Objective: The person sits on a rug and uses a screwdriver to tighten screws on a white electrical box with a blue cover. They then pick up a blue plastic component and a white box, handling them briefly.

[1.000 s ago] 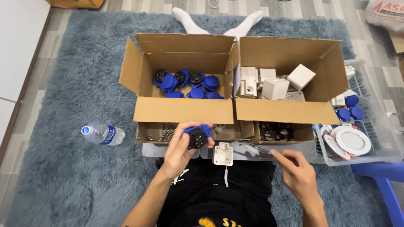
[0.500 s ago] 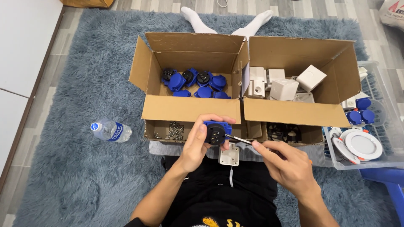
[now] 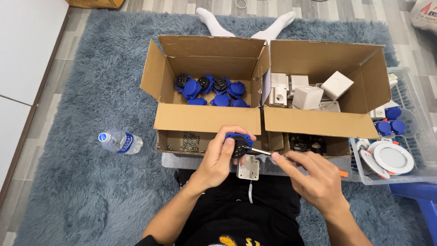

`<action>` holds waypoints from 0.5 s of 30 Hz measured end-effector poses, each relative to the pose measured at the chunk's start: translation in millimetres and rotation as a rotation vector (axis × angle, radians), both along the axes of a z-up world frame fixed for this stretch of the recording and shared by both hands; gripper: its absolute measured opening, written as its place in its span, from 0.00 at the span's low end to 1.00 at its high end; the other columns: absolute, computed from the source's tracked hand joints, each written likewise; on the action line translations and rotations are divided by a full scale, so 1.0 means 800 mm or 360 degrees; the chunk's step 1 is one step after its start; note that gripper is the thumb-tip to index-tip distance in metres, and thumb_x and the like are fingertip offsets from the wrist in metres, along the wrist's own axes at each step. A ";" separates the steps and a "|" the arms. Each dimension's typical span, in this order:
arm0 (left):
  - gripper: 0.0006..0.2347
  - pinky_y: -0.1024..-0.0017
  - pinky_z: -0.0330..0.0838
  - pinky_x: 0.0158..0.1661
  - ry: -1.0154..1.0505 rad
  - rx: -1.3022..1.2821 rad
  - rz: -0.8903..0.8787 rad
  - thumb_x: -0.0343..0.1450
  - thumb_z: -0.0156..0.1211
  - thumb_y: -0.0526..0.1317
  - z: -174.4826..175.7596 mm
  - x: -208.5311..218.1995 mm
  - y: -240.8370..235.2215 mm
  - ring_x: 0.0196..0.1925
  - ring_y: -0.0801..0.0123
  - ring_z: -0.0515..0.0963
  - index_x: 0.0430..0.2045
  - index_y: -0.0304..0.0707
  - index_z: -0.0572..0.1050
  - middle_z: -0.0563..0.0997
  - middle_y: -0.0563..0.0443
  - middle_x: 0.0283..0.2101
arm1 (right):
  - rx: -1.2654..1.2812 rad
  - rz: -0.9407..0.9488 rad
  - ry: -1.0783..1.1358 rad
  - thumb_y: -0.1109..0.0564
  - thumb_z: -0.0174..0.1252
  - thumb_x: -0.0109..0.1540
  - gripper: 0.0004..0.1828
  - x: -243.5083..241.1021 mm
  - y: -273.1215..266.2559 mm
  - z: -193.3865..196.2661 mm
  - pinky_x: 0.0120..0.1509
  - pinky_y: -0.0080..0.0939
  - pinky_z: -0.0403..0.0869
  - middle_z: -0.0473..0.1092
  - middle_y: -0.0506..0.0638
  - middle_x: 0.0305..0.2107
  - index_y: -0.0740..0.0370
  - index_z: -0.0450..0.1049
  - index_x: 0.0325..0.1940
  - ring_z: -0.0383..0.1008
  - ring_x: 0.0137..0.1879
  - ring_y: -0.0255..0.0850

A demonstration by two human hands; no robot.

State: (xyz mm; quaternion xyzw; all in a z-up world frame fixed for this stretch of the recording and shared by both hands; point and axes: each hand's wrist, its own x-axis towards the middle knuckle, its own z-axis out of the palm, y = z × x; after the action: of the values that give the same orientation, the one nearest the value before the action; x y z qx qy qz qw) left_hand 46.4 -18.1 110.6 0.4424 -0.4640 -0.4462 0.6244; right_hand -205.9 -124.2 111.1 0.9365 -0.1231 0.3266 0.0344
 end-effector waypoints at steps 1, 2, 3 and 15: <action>0.17 0.77 0.72 0.31 0.0000 0.0000 0.0002 0.85 0.39 0.50 0.000 0.000 -0.003 0.30 0.71 0.79 0.56 0.38 0.70 0.83 0.43 0.53 | 0.0000 0.0002 0.0000 0.73 0.60 0.70 0.23 0.003 0.000 0.000 0.36 0.43 0.72 0.77 0.54 0.42 0.54 0.79 0.66 0.70 0.33 0.43; 0.16 0.76 0.74 0.29 -0.0064 0.0086 0.0012 0.85 0.39 0.48 0.001 0.001 -0.005 0.27 0.70 0.77 0.52 0.36 0.70 0.85 0.43 0.50 | -0.0131 -0.0051 -0.0024 0.75 0.59 0.69 0.24 0.005 0.002 0.000 0.38 0.45 0.72 0.78 0.53 0.43 0.52 0.80 0.64 0.71 0.34 0.44; 0.15 0.75 0.77 0.27 -0.0128 0.0173 0.0023 0.84 0.38 0.46 0.001 0.001 -0.008 0.24 0.69 0.76 0.48 0.35 0.71 0.87 0.43 0.47 | -0.0263 -0.0103 -0.0048 0.76 0.58 0.69 0.27 0.007 0.003 -0.001 0.39 0.47 0.72 0.79 0.53 0.43 0.50 0.81 0.62 0.73 0.36 0.45; 0.16 0.70 0.79 0.45 -0.0665 -0.0178 0.0150 0.85 0.38 0.47 -0.012 0.015 -0.013 0.41 0.65 0.87 0.50 0.35 0.72 0.87 0.47 0.46 | 0.0723 0.0141 -0.0029 0.77 0.52 0.68 0.29 0.004 0.003 -0.029 0.41 0.33 0.80 0.80 0.48 0.48 0.55 0.76 0.68 0.84 0.45 0.37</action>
State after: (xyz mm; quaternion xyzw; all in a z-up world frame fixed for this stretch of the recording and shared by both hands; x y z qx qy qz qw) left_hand 58.4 -28.4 100.7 0.5111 -0.5863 -0.2887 0.5583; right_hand -203.1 -121.6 87.7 0.9217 -0.1523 0.3001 -0.1928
